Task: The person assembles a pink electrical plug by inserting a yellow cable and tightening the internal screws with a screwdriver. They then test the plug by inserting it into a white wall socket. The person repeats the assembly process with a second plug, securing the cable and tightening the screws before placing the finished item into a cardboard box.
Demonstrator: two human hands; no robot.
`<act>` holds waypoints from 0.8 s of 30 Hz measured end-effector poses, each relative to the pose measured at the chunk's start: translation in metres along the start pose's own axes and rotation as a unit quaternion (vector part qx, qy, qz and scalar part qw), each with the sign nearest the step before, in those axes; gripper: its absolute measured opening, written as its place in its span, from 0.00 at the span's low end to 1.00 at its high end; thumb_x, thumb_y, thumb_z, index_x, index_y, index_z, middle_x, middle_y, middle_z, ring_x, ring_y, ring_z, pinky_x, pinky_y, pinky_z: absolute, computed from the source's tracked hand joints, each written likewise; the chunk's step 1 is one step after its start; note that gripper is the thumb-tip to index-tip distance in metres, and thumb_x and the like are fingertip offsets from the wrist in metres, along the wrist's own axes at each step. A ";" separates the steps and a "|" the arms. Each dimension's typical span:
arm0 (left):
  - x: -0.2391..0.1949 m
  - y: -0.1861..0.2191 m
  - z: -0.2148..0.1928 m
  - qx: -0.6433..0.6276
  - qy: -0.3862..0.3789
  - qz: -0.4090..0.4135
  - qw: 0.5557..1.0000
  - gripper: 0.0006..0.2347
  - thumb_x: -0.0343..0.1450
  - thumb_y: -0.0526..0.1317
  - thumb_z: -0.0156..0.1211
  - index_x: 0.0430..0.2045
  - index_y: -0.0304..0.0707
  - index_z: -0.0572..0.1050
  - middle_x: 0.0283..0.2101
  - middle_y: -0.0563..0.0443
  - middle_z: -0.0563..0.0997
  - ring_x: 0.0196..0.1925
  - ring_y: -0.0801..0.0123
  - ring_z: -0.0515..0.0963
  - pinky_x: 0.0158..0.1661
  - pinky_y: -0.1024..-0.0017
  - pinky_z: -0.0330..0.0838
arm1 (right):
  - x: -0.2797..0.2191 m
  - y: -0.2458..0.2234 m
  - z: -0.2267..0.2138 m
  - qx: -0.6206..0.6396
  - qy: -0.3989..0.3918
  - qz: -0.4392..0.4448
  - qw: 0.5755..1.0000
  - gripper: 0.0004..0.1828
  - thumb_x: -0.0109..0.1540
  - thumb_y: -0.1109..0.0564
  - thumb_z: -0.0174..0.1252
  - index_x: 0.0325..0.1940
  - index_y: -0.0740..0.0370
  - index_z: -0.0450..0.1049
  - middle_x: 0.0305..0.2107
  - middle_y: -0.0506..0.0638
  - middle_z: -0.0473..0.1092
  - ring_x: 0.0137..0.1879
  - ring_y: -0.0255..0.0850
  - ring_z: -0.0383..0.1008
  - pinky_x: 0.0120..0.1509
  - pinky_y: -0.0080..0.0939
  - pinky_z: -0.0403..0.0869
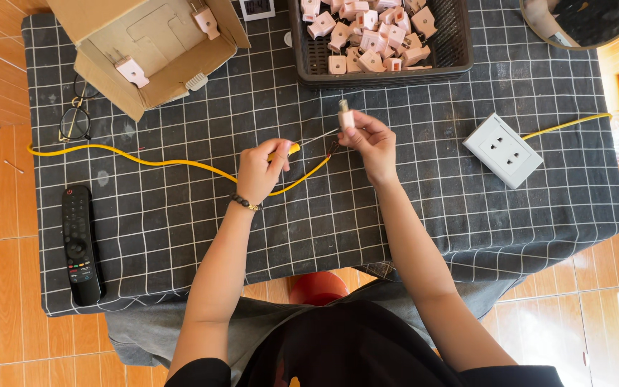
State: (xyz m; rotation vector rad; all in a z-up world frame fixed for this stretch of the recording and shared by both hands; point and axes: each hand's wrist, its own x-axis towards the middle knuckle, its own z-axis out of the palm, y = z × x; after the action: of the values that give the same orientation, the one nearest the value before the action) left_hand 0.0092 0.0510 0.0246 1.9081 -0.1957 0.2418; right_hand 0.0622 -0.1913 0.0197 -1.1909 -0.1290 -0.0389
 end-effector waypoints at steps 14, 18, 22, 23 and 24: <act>-0.005 0.016 -0.023 0.122 -0.158 0.115 0.973 0.05 0.69 0.42 0.68 0.25 0.44 0.84 0.26 0.49 0.86 0.32 0.50 0.86 0.32 0.61 0.78 | 0.006 -0.002 -0.012 0.176 0.018 0.117 0.977 0.19 0.72 0.59 0.50 0.65 0.73 0.69 0.52 0.75 0.74 0.53 0.60 0.81 0.58 0.50 0.85; 0.000 0.018 -0.029 0.108 -0.081 0.159 0.978 0.03 0.71 0.40 0.67 0.28 0.44 0.84 0.27 0.49 0.86 0.31 0.55 0.86 0.34 0.68 0.79 | 0.005 0.000 -0.012 0.179 -0.016 0.126 0.976 0.20 0.72 0.59 0.47 0.66 0.75 0.67 0.53 0.78 0.72 0.55 0.62 0.80 0.61 0.54 0.82; 0.003 -0.002 -0.026 0.130 0.076 0.173 0.973 0.02 0.71 0.40 0.73 0.34 0.49 0.85 0.29 0.59 0.85 0.31 0.66 0.85 0.34 0.75 0.78 | 0.003 0.002 -0.012 0.167 -0.047 0.129 0.976 0.21 0.72 0.59 0.47 0.66 0.75 0.67 0.54 0.77 0.72 0.56 0.61 0.80 0.62 0.54 0.82; 0.002 -0.002 -0.022 0.129 0.076 0.174 0.973 0.02 0.71 0.40 0.73 0.34 0.49 0.85 0.29 0.59 0.85 0.31 0.66 0.85 0.34 0.75 0.78 | 0.003 0.003 -0.012 0.166 -0.047 0.128 0.977 0.21 0.72 0.59 0.47 0.66 0.75 0.67 0.54 0.77 0.72 0.56 0.61 0.80 0.62 0.54 0.82; 0.001 -0.002 -0.019 0.126 0.082 0.187 0.971 0.04 0.71 0.40 0.72 0.37 0.47 0.85 0.29 0.55 0.83 0.30 0.62 0.83 0.33 0.71 0.77 | 0.002 0.004 -0.011 0.165 -0.054 0.129 0.976 0.21 0.72 0.59 0.47 0.66 0.75 0.67 0.54 0.77 0.72 0.56 0.61 0.80 0.62 0.53 0.82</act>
State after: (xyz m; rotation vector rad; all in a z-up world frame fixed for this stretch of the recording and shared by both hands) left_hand 0.0092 0.0693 0.0291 2.0787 -0.4313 0.7052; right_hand 0.0658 -0.2003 0.0120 -0.8702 -0.0729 0.2667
